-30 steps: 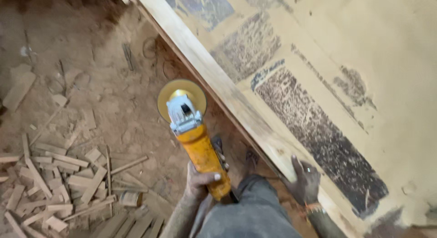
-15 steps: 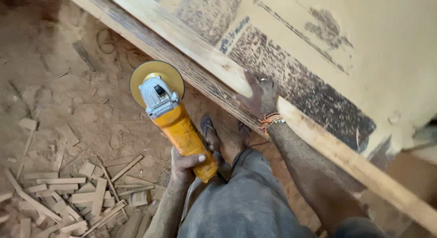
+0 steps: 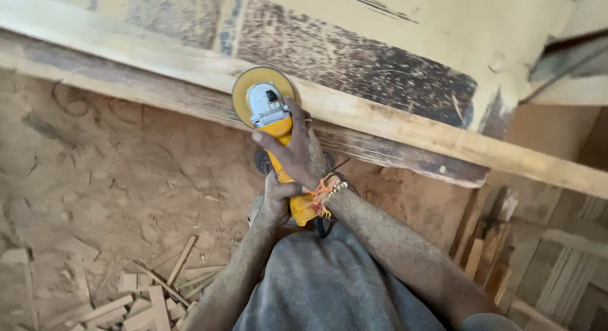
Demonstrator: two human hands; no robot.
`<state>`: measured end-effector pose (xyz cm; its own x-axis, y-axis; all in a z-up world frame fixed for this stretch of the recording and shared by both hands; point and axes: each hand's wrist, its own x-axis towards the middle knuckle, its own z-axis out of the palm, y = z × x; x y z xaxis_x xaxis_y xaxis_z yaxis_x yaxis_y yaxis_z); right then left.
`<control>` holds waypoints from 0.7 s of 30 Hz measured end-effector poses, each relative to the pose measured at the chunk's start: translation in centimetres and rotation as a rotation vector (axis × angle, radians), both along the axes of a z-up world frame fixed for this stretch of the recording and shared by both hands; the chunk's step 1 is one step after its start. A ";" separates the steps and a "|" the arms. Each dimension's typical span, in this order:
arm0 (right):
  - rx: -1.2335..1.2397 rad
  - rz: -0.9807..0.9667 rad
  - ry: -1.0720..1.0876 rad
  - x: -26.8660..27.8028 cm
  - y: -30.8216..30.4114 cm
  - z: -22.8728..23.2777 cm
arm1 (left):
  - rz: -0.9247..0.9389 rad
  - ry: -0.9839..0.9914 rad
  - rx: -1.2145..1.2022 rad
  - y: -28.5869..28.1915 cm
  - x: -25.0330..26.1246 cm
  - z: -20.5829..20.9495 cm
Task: The person sands multiple pieces of wood using a power sander, holding the wood by hand and moving the tool along the surfaces while standing or bending over a low work area.
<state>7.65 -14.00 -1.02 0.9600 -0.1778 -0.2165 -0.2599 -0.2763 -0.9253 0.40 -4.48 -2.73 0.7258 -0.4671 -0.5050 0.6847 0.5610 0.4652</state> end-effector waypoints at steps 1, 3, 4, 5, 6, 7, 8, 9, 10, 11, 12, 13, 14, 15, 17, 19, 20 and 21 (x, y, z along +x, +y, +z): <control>-0.038 -0.012 0.008 -0.1 -1.1 -0.2 | -0.011 0.017 0.006 -1.2 -0.1 -0.5; -0.110 -0.034 0.024 -0.3 -3.7 0.0 | -0.030 0.048 0.022 -3.5 -0.4 -1.6; -0.155 -0.039 0.094 -0.7 -5.0 0.2 | -0.056 0.046 0.017 -4.4 -0.7 -1.9; -0.199 -0.045 0.164 -1.2 -6.3 0.5 | -0.081 0.044 0.011 -5.2 -1.1 -2.2; -0.243 -0.049 0.234 -1.6 -7.6 0.6 | -0.106 0.041 0.005 -6.1 -1.4 -2.3; -0.242 -0.076 0.190 -2.2 -8.7 0.6 | -0.134 0.059 0.000 -7.1 -1.7 -2.4; -0.238 -0.098 0.145 -2.9 -9.6 0.4 | -0.157 0.077 -0.002 -8.1 -2.2 -2.4; -0.235 -0.119 0.100 -3.5 -10.7 0.1 | -0.179 0.095 -0.004 -9.0 -2.6 -2.4; -0.179 -0.142 0.059 -4.2 -11.7 -0.3 | -0.188 0.101 -0.022 -10.0 -3.1 -2.3; -0.122 -0.166 0.017 -5.0 -12.6 -0.5 | -0.197 0.108 -0.039 -11.0 -3.7 -2.3; -0.069 -0.187 -0.026 -5.7 -13.7 -0.7 | -0.204 0.115 -0.060 -12.2 -4.3 -2.4; -0.015 -0.237 -0.056 -6.2 -14.7 -0.8 | -0.219 0.100 -0.064 -13.3 -4.9 -2.5; 0.043 -0.280 -0.086 -6.5 -15.6 -0.7 | -0.228 0.085 -0.065 -14.4 -5.4 -2.6; 0.101 -0.322 -0.117 -6.7 -16.5 -0.3 | -0.236 0.069 -0.065 -15.5 -5.9 -2.5; -0.021 -0.271 0.120 -8.2 -19.9 1.3 | -0.268 0.091 -0.058 -18.0 -6.9 -2.3; -0.130 -0.268 0.176 -9.4 -23.2 2.5 | -0.306 0.124 -0.060 -20.5 -7.7 -1.9; -0.182 -0.298 0.109 -9.6 -24.2 2.5 | -0.333 0.141 -0.070 -21.8 -7.9 -1.8; -0.233 -0.328 0.042 -10.0 -25.2 2.4 | -0.361 0.159 -0.080 -23.0 -8.1 -1.7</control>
<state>-2.36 -39.18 1.40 0.8355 -0.5219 -0.1720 -0.4051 -0.3735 -0.8345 -7.75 -27.48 -4.41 0.4240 -0.7199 -0.5495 0.9042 0.3017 0.3024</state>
